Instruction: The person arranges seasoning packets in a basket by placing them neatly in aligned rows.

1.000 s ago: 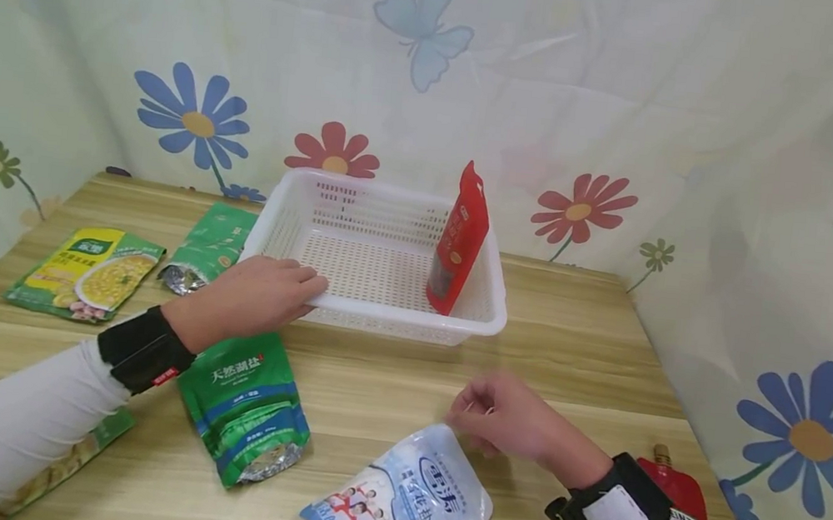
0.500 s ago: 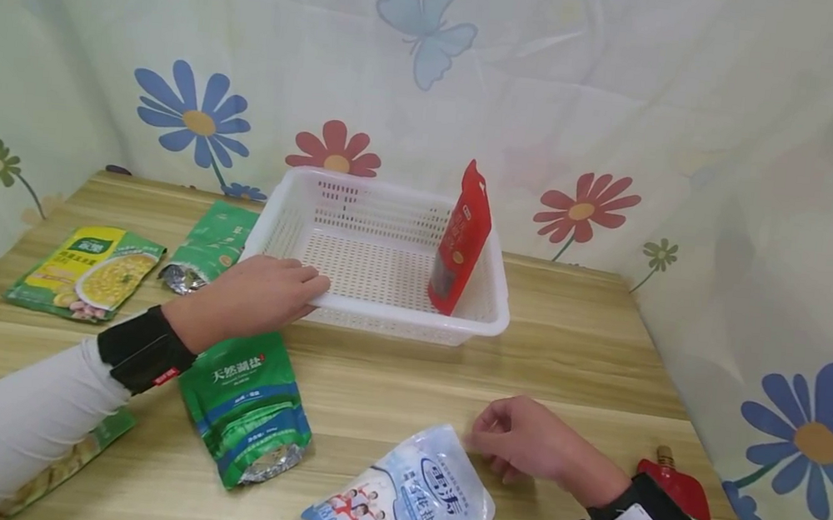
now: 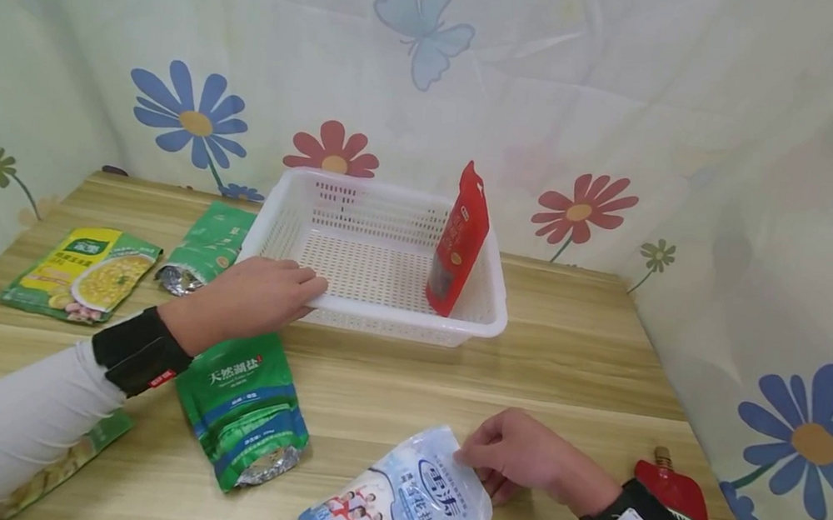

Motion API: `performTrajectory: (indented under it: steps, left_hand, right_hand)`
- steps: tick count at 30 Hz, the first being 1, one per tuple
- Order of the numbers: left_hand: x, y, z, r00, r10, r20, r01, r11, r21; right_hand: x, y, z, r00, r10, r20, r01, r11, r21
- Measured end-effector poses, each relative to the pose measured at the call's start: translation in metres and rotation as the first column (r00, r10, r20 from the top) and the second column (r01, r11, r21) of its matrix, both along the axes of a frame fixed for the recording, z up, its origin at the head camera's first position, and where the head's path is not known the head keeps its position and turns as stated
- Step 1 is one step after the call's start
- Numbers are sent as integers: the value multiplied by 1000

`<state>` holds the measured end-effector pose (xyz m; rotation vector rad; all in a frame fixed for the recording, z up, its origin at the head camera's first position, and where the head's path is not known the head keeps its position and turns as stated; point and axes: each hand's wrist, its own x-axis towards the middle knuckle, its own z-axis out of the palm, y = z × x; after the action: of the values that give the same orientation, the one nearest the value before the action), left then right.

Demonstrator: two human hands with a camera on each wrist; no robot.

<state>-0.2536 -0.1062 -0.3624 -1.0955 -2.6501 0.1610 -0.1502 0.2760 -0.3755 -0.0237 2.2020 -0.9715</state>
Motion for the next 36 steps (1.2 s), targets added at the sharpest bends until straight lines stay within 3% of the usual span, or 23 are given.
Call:
performTrajectory:
  steps: [13, 20, 25, 31, 36]
  left_hand:
    - [1, -1, 1, 1000, -25, -17, 26, 999, 21]
    - [1, -1, 1, 999, -29, -18, 29, 999, 25]
    - [1, -1, 1, 999, -30, -21, 31, 999, 32]
    - [1, -1, 1, 999, -26, -24, 26, 999, 34]
    - [1, -2, 0, 999, -28, -30, 30, 999, 37]
  right_hand:
    - [4, -14, 0, 1000, -12, 19, 11, 999, 39]
    - [7, -22, -5, 998, -27, 60, 30, 999, -44]
    - [9, -24, -7, 999, -32, 28, 33, 998, -47]
    - [10, -25, -6, 1000, -24, 20, 27, 990, -139]
    - [11, -27, -2, 999, -33, -3, 32, 987, -159]
